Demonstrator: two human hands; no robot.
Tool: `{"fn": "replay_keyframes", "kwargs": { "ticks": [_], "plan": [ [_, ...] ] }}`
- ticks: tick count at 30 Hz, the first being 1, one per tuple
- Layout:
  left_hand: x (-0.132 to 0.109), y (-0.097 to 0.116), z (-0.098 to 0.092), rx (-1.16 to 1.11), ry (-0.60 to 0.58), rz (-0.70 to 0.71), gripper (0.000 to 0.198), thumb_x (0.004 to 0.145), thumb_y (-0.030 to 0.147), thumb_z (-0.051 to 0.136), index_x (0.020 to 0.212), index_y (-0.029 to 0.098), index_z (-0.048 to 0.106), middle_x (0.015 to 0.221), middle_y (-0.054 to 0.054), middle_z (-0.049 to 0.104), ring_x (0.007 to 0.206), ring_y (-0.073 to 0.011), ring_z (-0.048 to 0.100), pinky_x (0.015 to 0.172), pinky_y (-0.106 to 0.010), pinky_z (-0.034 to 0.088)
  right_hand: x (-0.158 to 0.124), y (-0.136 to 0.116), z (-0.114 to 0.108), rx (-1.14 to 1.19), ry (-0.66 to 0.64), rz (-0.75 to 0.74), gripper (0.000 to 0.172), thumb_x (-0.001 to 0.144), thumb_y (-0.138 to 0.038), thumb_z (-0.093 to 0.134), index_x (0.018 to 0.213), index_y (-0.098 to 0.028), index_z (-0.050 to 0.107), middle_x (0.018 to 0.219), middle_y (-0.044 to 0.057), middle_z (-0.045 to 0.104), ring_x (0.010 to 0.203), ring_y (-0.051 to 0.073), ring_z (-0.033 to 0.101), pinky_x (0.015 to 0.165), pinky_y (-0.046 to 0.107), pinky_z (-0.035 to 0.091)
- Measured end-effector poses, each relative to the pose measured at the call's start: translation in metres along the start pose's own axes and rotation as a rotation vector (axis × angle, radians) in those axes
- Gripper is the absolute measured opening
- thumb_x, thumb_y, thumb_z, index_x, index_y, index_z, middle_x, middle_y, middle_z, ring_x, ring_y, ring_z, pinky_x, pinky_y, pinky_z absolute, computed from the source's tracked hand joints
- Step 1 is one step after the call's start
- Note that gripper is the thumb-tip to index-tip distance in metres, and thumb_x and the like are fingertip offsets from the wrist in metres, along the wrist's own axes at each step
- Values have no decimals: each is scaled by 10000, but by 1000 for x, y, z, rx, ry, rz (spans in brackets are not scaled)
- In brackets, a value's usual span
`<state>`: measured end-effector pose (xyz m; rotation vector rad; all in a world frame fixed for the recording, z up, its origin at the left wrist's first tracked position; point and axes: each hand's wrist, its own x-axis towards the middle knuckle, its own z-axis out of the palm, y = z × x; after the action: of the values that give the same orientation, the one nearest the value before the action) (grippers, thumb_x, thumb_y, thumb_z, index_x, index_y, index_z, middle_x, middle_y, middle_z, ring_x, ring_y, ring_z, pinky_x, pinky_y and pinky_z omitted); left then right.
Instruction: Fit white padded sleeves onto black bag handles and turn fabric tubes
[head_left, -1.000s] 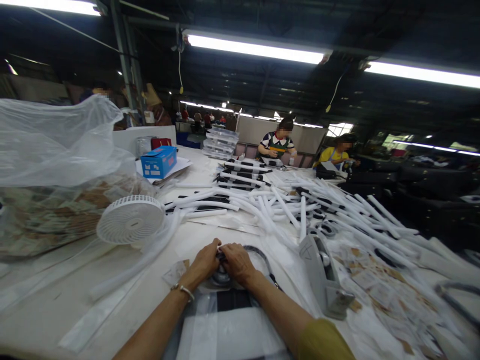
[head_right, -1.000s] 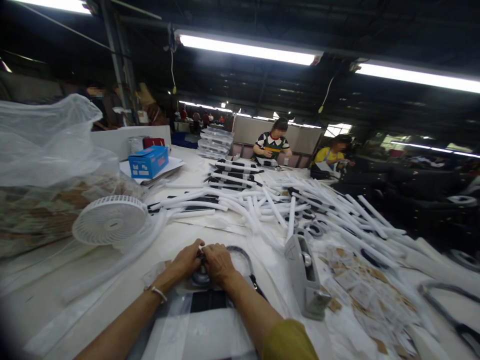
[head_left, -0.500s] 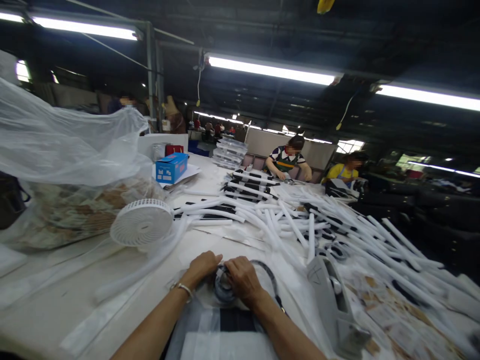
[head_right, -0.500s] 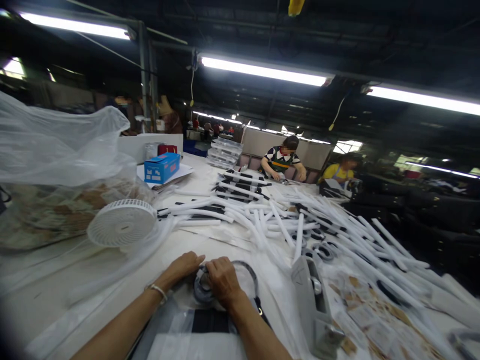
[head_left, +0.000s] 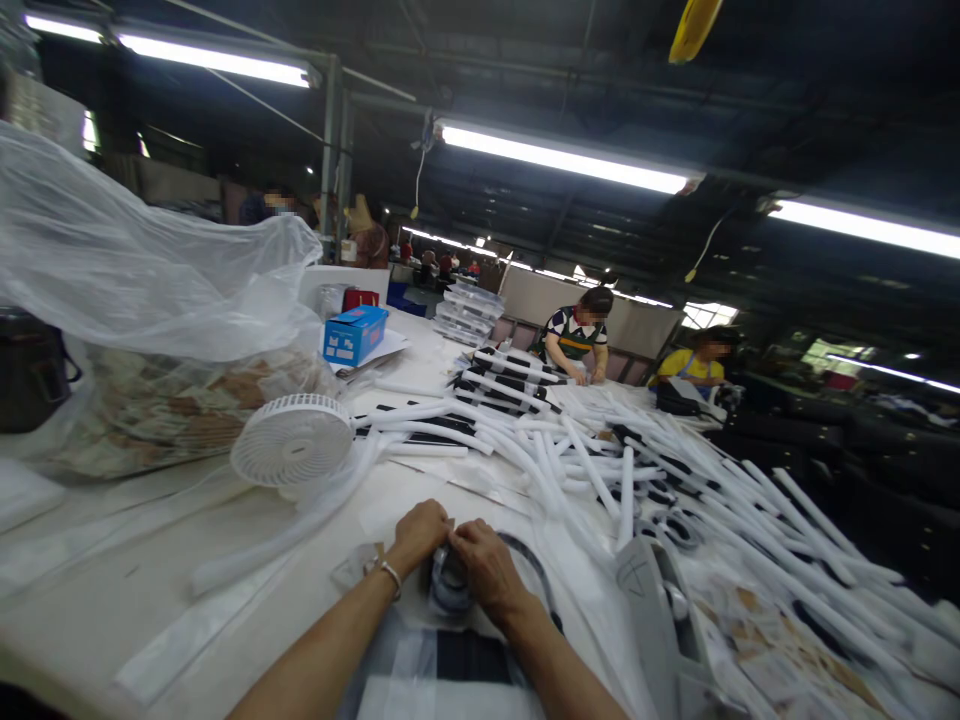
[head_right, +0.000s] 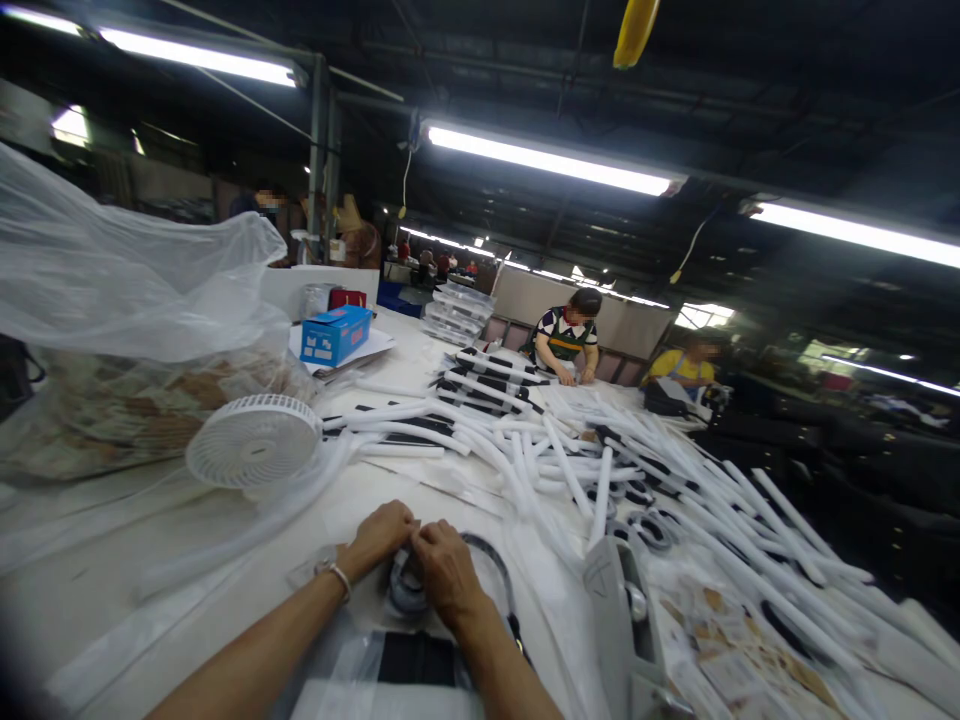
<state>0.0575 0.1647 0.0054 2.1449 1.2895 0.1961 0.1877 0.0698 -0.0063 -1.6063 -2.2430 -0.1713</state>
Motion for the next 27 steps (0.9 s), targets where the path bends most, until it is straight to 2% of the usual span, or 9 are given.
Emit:
{"fn": "replay_keyframes", "kwargs": {
  "ticks": [2,6,13,17,21,25,27],
  "plan": [
    [-6,3,3,27,7,-24,249,914,384,576,961,148,641,971,-46,670,907,-187,643,832,-402,526,0,4,-3,48,-62,13,212,875,-73,526,941,-194,687,914,57,681,883,179,576,782,264,435],
    [-13,5,5,29,4,18,248,908,388,582,889,149,648,926,-36,678,923,-188,639,862,-411,508,5,12,-11,142,-156,95,233,837,-98,548,851,-241,730,838,26,693,810,153,598,717,234,419],
    [-6,1,5,-17,-16,4,258,902,396,590,902,144,648,909,-31,677,875,-180,646,824,-393,523,24,18,-12,308,-215,353,95,735,-233,658,733,-219,752,611,-22,668,631,140,607,544,214,363],
    [-5,0,5,-30,-24,-6,247,908,382,586,952,146,645,957,-38,674,899,-184,645,827,-394,529,20,15,-4,358,-161,490,103,730,-243,649,807,-205,706,639,-36,668,623,127,600,529,202,358],
    [-4,-1,5,-21,-31,-11,248,911,380,582,972,147,641,971,-41,670,895,-183,643,824,-394,531,14,4,1,319,-40,596,251,703,-206,655,944,-205,586,721,-33,663,608,122,579,540,209,362],
    [-4,-2,4,-12,-32,-6,249,913,382,579,972,148,638,976,-43,667,901,-183,640,829,-398,528,10,-10,1,221,64,561,94,765,-156,590,829,-217,558,782,-5,626,716,150,577,644,243,395],
    [-3,-2,4,-11,-33,1,250,913,385,576,968,149,638,975,-43,667,904,-184,639,833,-399,525,9,-15,1,176,82,502,99,793,-122,564,776,-218,578,828,16,628,799,169,576,715,261,405]
  ]
}}
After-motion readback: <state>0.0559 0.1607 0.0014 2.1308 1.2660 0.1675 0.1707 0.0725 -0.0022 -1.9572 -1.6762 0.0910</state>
